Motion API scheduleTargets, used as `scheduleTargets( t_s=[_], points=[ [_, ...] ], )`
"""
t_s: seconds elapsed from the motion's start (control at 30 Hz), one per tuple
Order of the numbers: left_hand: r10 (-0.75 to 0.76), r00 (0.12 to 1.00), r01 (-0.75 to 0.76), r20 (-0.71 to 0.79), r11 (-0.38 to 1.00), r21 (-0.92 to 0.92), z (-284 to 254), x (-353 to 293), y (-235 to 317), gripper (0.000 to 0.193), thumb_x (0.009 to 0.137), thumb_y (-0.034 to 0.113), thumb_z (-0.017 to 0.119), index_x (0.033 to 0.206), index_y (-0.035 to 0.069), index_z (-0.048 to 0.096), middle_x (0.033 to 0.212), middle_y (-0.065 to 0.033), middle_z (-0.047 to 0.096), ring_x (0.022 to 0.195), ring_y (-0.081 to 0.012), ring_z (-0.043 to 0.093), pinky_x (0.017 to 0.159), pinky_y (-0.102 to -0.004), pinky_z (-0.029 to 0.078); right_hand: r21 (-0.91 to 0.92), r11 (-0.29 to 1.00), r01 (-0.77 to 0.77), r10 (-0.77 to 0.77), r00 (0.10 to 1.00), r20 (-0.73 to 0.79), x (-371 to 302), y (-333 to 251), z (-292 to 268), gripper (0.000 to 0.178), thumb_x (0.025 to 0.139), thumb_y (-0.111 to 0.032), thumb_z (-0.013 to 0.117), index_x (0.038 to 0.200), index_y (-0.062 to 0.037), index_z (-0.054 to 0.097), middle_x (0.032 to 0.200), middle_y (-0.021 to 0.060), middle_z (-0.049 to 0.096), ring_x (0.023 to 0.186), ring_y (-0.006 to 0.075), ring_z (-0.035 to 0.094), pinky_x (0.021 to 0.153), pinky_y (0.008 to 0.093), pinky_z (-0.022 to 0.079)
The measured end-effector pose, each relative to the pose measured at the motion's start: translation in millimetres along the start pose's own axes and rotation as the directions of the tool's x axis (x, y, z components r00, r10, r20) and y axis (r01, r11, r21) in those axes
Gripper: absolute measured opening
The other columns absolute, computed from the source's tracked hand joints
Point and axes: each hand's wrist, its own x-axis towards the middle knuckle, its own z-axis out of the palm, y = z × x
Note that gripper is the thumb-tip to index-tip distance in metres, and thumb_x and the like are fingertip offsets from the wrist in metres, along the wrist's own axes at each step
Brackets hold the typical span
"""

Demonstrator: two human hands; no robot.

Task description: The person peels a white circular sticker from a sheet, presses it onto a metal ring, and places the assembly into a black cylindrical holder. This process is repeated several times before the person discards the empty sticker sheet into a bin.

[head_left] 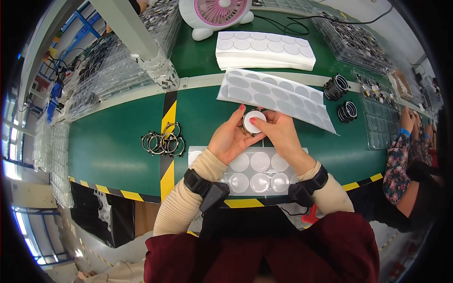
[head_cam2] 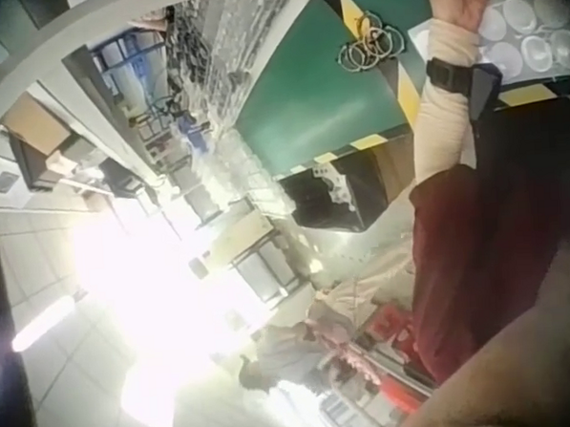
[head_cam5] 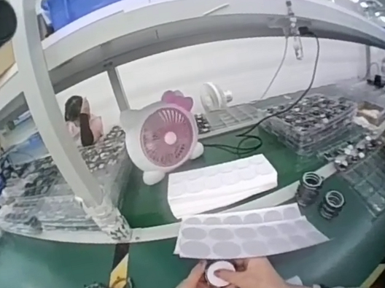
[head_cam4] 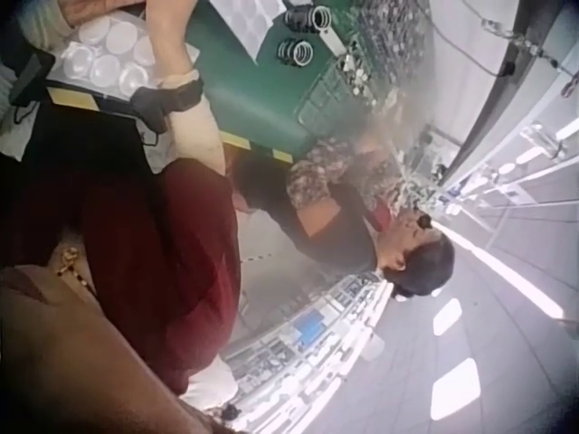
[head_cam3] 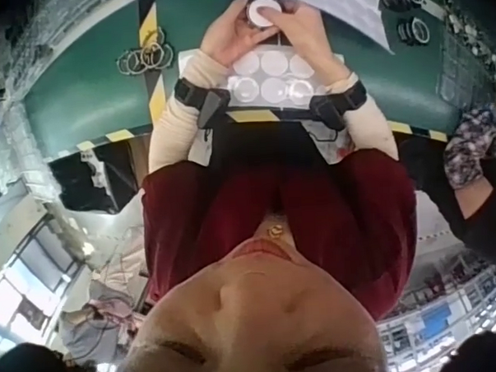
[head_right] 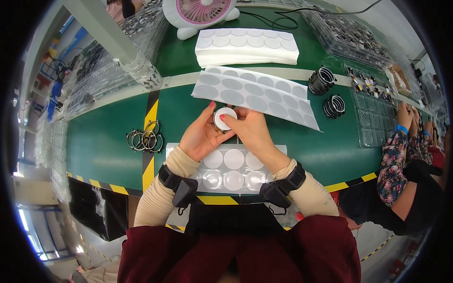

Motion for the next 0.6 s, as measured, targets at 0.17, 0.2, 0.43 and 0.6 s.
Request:
scheduleTargets(
  t_s=[0.17,0.2,0.43,0.6],
  points=[
    [0.015,1.0,-0.015,-0.018,1.0,0.014,2.1,-1.9,0.4,0.034,0.093,0.031,0.045,0.111,0.002,0.049,0.104,-0.0093,0.057,0.097,-0.0188,0.057,0.089,-0.0388,0.049,-0.028,0.999,-0.036,0.036,0.999,-0.026,-0.4,-1.3,2.5,0.027,0.08,-0.003,0.06,0.106,0.003,0.054,0.092,0.0112,0.062,0.082,0.0147,0.06,0.073,0.0249,0.048],
    [0.015,1.0,-0.015,-0.016,1.0,0.019,1.7,-1.5,0.7,0.034,0.093,0.031,0.045,0.111,0.002,0.049,0.104,-0.0092,0.057,0.097,-0.0188,0.057,0.089,-0.0387,0.049,-0.032,0.999,-0.034,0.033,0.999,-0.028,-0.4,-1.2,3.0,0.027,0.08,-0.003,0.061,0.106,0.0028,0.054,0.092,0.0113,0.062,0.082,0.0147,0.06,0.073,0.025,0.049],
    [-0.008,1.0,0.008,0.017,1.0,-0.004,-0.1,-0.7,1.6,0.03,0.095,0.028,0.04,0.114,0.006,0.047,0.11,-0.0081,0.056,0.101,-0.0194,0.057,0.088,-0.0378,0.049,-0.006,1.0,0.017,-0.018,0.999,-0.043,-1.5,-3.5,5.3,0.027,0.079,-0.009,0.064,0.101,0.0052,0.058,0.085,0.0079,0.062,0.074,0.01,0.058,0.063,0.0215,0.046],
    [0.004,1.0,-0.004,-0.011,1.0,0.015,1.3,-1.0,1.4,0.033,0.093,0.031,0.044,0.111,0.003,0.049,0.105,-0.0094,0.057,0.098,-0.0193,0.057,0.087,-0.038,0.049,-0.02,1.0,-0.009,0.007,0.998,-0.058,-2.0,-1.7,5.0,0.027,0.079,-0.008,0.064,0.101,0.0046,0.056,0.086,0.0078,0.062,0.075,0.0106,0.058,0.065,0.0219,0.047]
  ],
)
